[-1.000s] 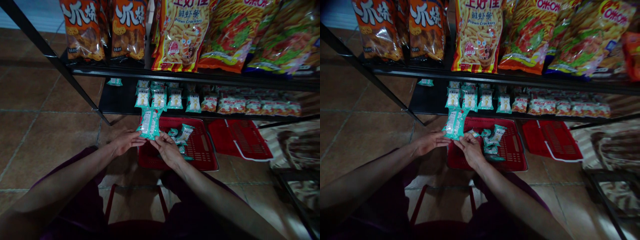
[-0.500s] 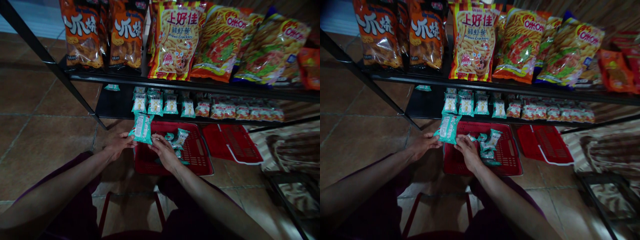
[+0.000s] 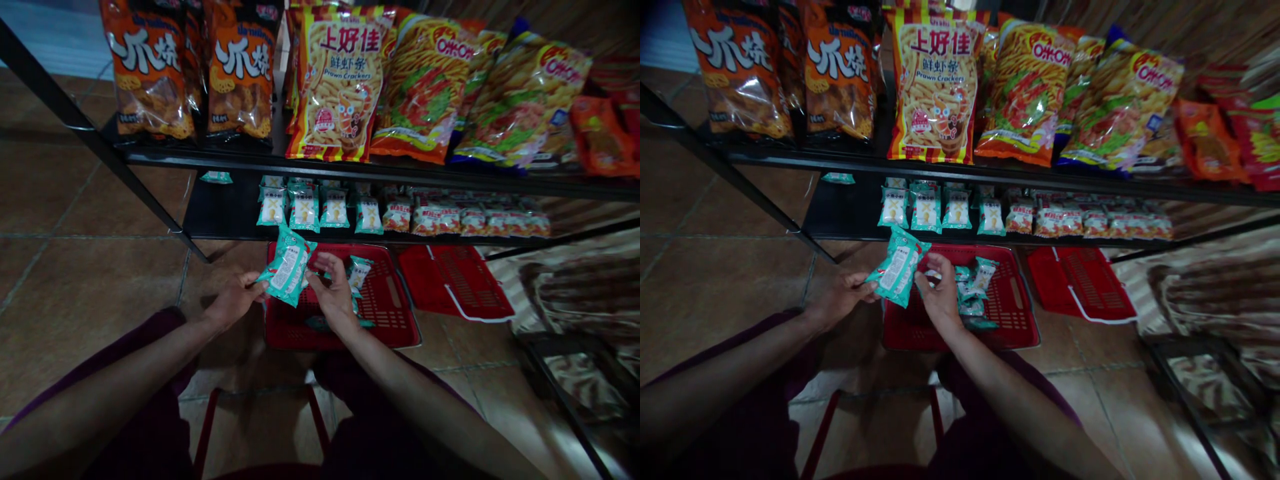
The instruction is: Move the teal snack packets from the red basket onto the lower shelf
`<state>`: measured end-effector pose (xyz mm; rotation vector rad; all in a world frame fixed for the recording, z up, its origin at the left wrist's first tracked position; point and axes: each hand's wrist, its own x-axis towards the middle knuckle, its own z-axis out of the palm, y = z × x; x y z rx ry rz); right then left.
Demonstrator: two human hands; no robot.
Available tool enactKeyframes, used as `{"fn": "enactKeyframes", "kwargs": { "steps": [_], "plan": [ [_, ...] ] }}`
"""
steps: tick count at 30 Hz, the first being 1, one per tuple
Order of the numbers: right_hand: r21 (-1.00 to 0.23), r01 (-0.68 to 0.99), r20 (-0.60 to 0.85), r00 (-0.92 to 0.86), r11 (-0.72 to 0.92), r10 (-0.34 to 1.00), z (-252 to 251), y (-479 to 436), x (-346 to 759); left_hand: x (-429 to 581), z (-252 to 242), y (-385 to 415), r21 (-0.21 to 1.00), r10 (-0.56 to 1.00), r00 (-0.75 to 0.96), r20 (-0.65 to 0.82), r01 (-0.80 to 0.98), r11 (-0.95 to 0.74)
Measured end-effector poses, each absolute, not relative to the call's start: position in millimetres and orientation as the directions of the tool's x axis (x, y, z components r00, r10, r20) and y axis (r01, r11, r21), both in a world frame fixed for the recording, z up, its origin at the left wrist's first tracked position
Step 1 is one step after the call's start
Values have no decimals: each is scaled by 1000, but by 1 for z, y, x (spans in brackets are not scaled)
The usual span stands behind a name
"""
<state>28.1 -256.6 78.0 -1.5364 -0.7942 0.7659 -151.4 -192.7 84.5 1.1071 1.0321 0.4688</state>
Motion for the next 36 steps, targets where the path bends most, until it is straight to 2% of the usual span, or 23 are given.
{"fn": "enactKeyframes", "kwargs": {
  "steps": [3, 7, 10, 13, 20, 25, 30, 33, 36],
  "plan": [
    [-945, 325, 135, 454, -22, 881, 80, -261, 28, -150, 81, -197, 918, 786, 476, -394, 164, 361],
    [-877, 480, 200, 337, 16, 920, 83, -266, 27, -152, 78, -200, 948, 813, 500, -300, 254, 193],
    [-869, 495, 173, 303, 0, 937, 84, -268, 25, -151, 82, -203, 943, 852, 501, -152, 331, -26],
    [-884, 468, 127, 261, -11, 957, 85, -269, 22, -147, 90, -207, 924, 880, 474, 9, 332, -188],
    [-918, 394, 6, 142, -51, 990, 81, -278, 15, -141, 99, -217, 816, 850, 516, 108, 442, -372],
    [-959, 259, -84, 114, -111, 990, 86, -279, 16, -143, 97, -223, 750, 821, 546, 166, 472, -464],
    [-989, -33, -148, 101, -145, 984, 91, -277, 15, -145, 103, -228, 720, 765, 619, 178, 448, -530],
    [-964, -205, -203, 142, -172, 969, 90, -275, 11, -145, 105, -228, 698, 710, 675, 201, 410, -588],
    [-895, -386, -319, 204, -223, 926, 87, -273, 6, -144, 106, -226, 694, 678, 705, 206, 383, -609]
  ]
}}
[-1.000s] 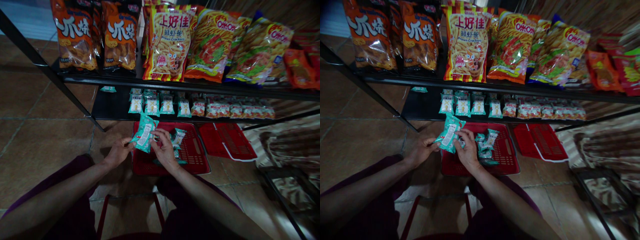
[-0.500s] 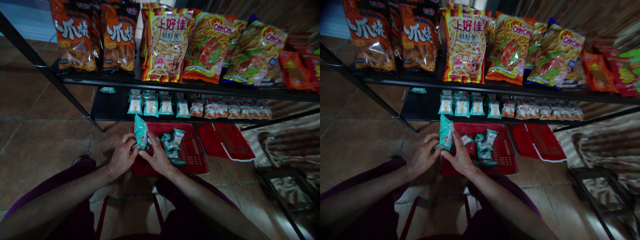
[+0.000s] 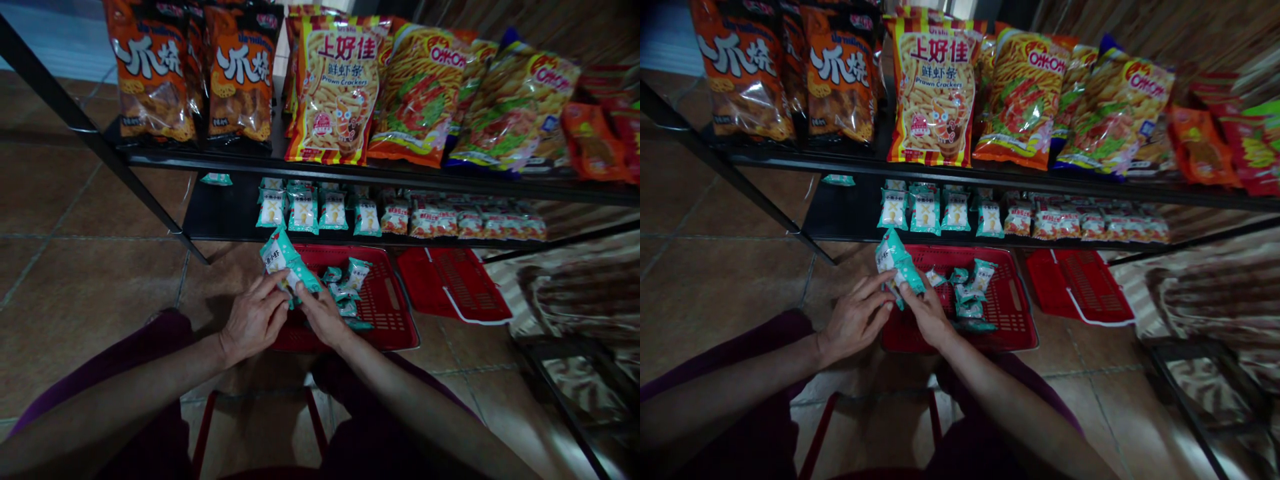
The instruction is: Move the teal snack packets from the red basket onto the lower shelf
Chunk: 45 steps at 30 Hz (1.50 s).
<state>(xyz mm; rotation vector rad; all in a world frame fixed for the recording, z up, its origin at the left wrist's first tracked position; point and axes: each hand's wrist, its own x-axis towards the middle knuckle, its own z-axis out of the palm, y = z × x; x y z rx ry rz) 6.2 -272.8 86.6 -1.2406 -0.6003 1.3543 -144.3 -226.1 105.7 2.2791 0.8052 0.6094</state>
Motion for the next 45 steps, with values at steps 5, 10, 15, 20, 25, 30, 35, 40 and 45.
{"fn": "enactKeyframes", "kwargs": {
  "steps": [5, 10, 15, 20, 25, 30, 35, 40, 45],
  "plan": [
    [-712, -634, -517, 182, -301, 837, 85, -269, 4, -143, 106, -224, 795, 697, 695, 173, 319, -516],
    [-589, -748, -587, 134, -307, 798, 88, -267, 8, -144, 105, -217, 902, 818, 558, 140, 269, -338],
    [-488, -818, -613, 75, -304, 786, 87, -267, 10, -143, 91, -201, 977, 983, 179, -35, 215, -5],
    [-454, -815, -647, 24, -359, 762, 83, -267, 9, -142, 91, -186, 869, 881, 146, -450, -157, 470],
    [-438, -807, -653, -17, -395, 758, 84, -268, 5, -146, 98, -177, 726, 773, 264, -577, -266, 634],
    [-430, -789, -671, -47, -439, 740, 81, -271, 2, -149, 94, -172, 727, 784, 203, -586, -296, 620],
    [-476, -770, -725, 70, -425, 685, 75, -271, 2, -152, 89, -167, 795, 836, 106, -538, -267, 545],
    [-518, -740, -739, 135, -429, 660, 72, -272, 2, -153, 90, -165, 801, 843, 70, -534, -277, 530],
    [-513, -684, -750, 63, -518, 659, 70, -275, 0, -150, 96, -166, 778, 819, 39, -572, -289, 558]
  ]
}}
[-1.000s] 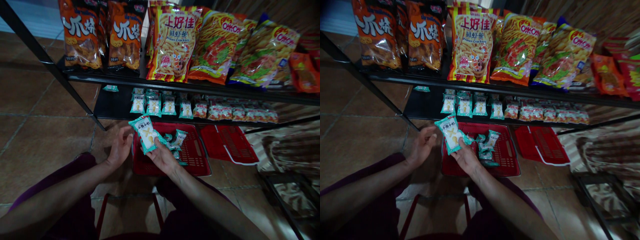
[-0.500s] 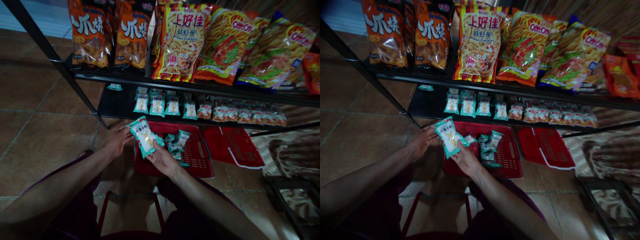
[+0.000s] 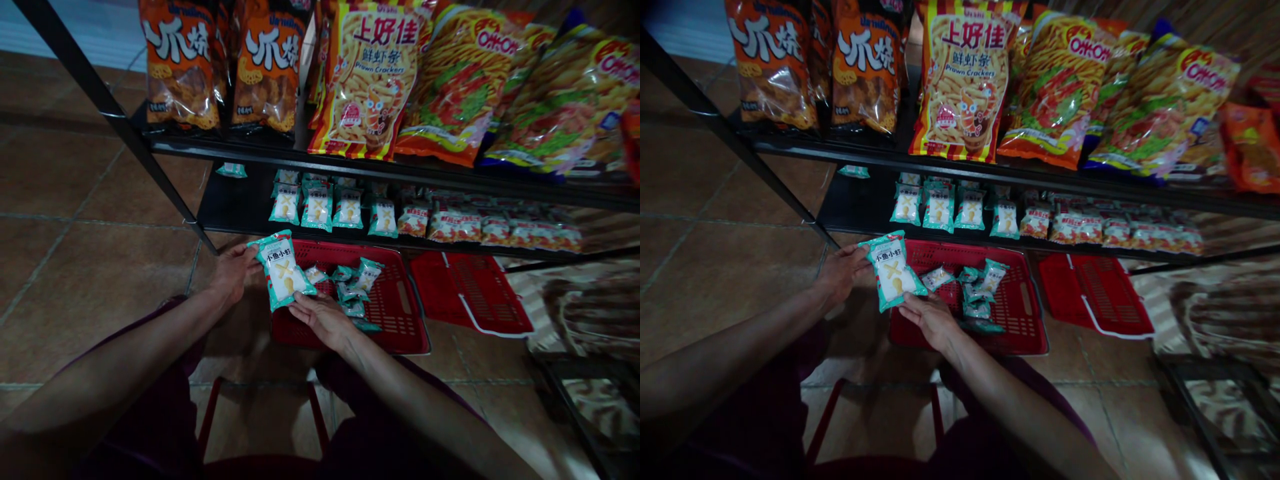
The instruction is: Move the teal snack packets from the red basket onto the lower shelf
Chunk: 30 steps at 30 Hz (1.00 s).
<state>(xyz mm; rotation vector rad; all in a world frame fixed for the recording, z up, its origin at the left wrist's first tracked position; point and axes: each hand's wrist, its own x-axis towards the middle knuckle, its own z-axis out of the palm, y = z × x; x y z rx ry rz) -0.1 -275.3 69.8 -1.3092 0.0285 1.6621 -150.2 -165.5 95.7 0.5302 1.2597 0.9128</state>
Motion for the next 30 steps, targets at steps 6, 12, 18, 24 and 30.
{"fn": "enactKeyframes", "kwargs": {
  "steps": [6, 12, 18, 24, 30],
  "plan": [
    [-524, -678, -746, 73, -515, 662, 72, -275, -3, -153, 98, -163, 756, 805, 35, -592, -322, 570],
    [-545, -668, -727, 77, -506, 682, 76, -277, -10, -155, 95, -157, 751, 784, -24, -620, -305, 585],
    [-566, -682, -700, 102, -463, 707, 78, -278, -11, -155, 85, -158, 719, 748, -22, -663, -294, 629],
    [-584, -665, -677, 81, -467, 731, 82, -282, -11, -158, 74, -159, 686, 707, -18, -706, -262, 679],
    [-573, -674, -686, 82, -466, 723, 80, -285, -11, -159, 71, -161, 640, 677, 154, -720, -232, 733]
  ]
}}
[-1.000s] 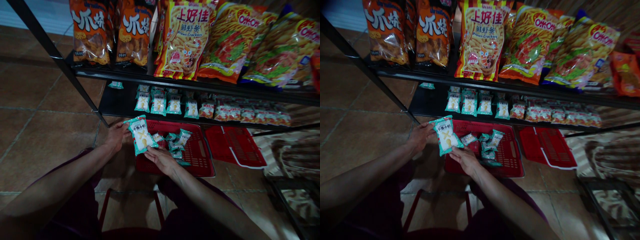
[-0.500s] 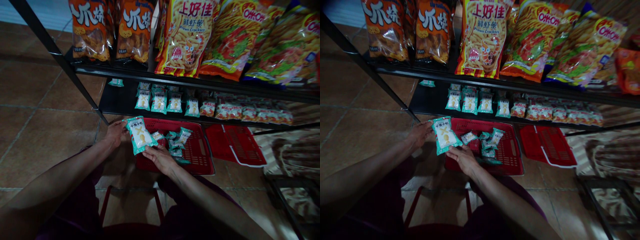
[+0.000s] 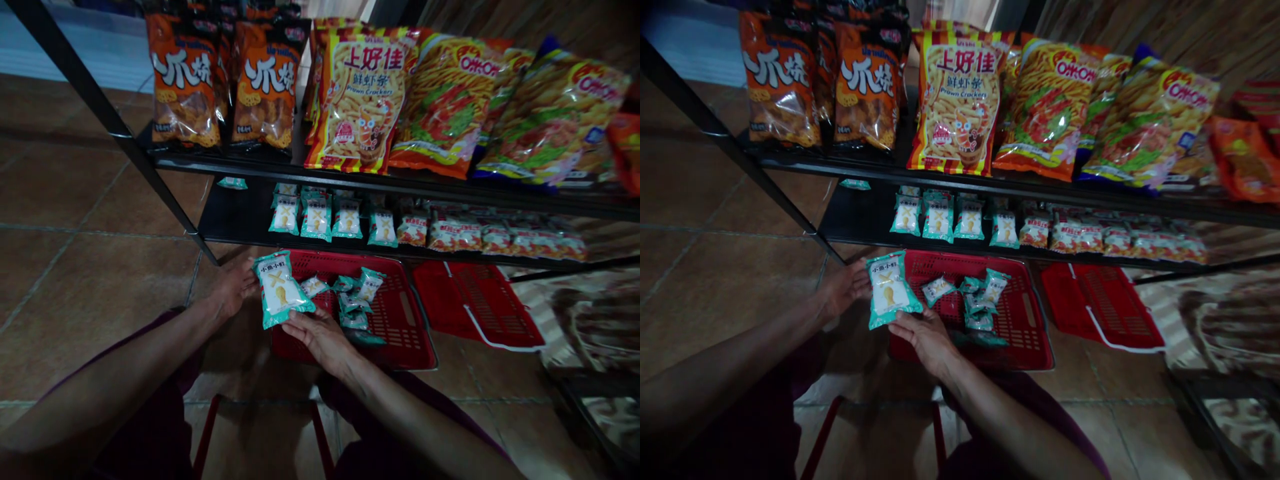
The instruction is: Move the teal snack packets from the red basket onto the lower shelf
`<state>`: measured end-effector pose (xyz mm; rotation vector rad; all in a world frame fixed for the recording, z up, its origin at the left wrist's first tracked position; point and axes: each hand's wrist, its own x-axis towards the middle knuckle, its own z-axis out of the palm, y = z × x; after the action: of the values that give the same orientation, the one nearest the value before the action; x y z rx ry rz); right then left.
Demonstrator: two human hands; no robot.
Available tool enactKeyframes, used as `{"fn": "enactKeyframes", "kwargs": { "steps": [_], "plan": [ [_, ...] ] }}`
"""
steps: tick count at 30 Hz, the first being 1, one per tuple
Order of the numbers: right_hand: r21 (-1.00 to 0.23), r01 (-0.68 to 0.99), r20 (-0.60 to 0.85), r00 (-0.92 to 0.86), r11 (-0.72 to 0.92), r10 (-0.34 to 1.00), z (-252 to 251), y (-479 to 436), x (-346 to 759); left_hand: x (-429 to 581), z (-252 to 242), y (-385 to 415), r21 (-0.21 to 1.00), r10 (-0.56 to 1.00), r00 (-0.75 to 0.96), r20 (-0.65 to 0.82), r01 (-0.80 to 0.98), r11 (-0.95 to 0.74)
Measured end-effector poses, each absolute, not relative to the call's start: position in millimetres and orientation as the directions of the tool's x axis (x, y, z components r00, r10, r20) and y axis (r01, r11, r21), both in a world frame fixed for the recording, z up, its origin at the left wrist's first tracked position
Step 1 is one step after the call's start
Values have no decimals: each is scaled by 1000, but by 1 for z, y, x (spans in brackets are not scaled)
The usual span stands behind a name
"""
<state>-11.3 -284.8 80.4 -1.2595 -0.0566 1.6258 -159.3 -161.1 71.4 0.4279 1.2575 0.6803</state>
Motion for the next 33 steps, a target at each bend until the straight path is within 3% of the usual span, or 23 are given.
{"fn": "enactKeyframes", "kwargs": {
  "steps": [7, 13, 19, 26, 33],
  "plan": [
    [-587, -638, -683, 61, -497, 728, 76, -286, -18, -151, 86, -170, 608, 642, 252, -724, -207, 767],
    [-613, -542, -685, 1, -575, 729, 74, -289, -25, -155, 87, -169, 710, 752, 145, -643, -256, 656],
    [-683, -575, -596, 83, -450, 799, 81, -277, -28, -160, 98, -169, 755, 789, 120, -602, -237, 612],
    [-753, -472, -584, 157, -459, 796, 73, -267, -36, -157, 91, -180, 724, 769, 125, -628, -271, 635],
    [-746, -481, -604, 194, -462, 773, 73, -255, -45, -168, 83, -180, 714, 762, 156, -628, -275, 644]
  ]
}}
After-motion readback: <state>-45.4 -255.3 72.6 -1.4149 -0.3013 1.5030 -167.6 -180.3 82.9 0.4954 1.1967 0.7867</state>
